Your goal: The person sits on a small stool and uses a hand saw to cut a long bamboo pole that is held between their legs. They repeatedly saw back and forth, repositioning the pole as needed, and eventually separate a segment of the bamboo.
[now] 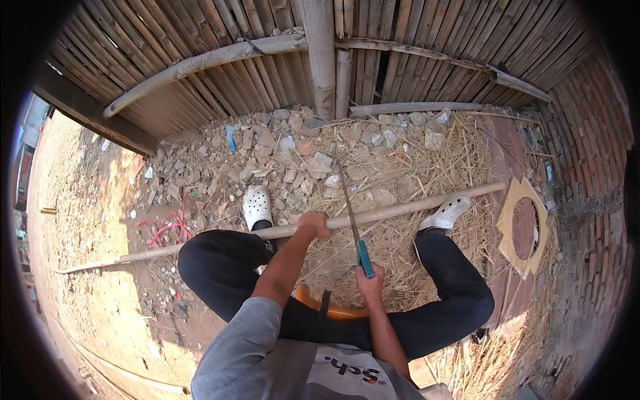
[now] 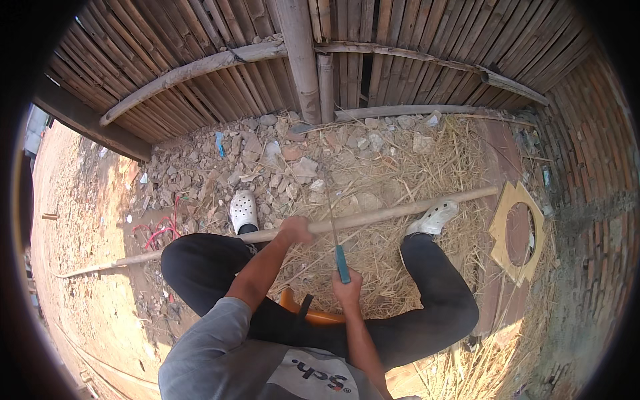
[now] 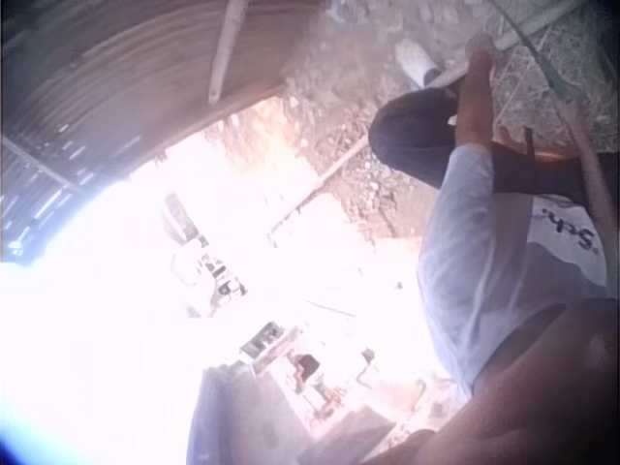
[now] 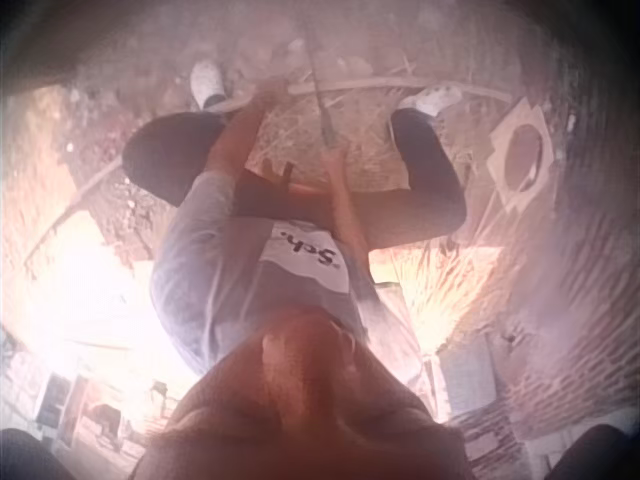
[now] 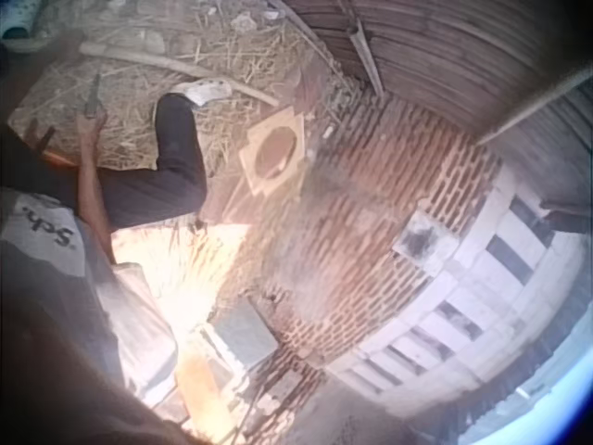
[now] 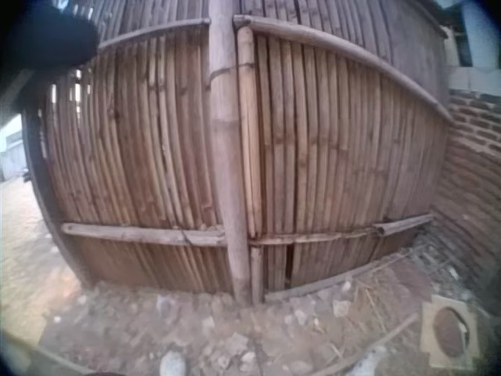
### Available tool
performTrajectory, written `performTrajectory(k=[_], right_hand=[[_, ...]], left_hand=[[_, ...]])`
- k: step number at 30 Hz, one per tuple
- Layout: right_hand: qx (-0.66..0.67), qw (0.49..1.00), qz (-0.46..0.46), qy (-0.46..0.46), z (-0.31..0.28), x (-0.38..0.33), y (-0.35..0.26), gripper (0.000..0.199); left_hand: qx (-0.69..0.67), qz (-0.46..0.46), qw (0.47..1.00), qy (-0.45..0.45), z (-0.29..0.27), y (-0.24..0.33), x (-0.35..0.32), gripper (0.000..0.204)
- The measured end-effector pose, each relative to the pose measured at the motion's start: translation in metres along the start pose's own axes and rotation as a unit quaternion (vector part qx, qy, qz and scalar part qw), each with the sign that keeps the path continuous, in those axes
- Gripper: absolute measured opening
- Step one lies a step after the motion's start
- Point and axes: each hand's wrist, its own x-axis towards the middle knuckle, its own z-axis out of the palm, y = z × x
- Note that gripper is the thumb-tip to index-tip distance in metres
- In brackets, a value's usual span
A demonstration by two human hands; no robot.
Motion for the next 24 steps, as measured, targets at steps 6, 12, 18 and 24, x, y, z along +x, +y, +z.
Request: performTrajectory(k=[6,12,18,24], right_hand=[[-0.065,0.996,-0.059,0.012,-0.045,-0.049,-0.056,0.017],[-0.029,0.999,-0.036,0.029,-0.057,-0.01,0.022,0.022],[-0.035,0.999,-0.013,-0.011,-0.093,-0.091,0.023,0.019],[-0.071,0.997,-0.015,0.009,-0.053,-0.046,0.042,0.024]], left_hand=[[-0.015,-0.016,0.999,-0.041,-0.034,0.026,0.004,0.044],[-0.011,0.018,1.0,0.012,0.008,0.047,0.019,0.043],[-0.007,0.011,1.0,-0.028,0.052,0.045,-0.007,0.04],[-0.018,0.008,1.0,0.018,0.028,0.046,-0.006,0.044]])
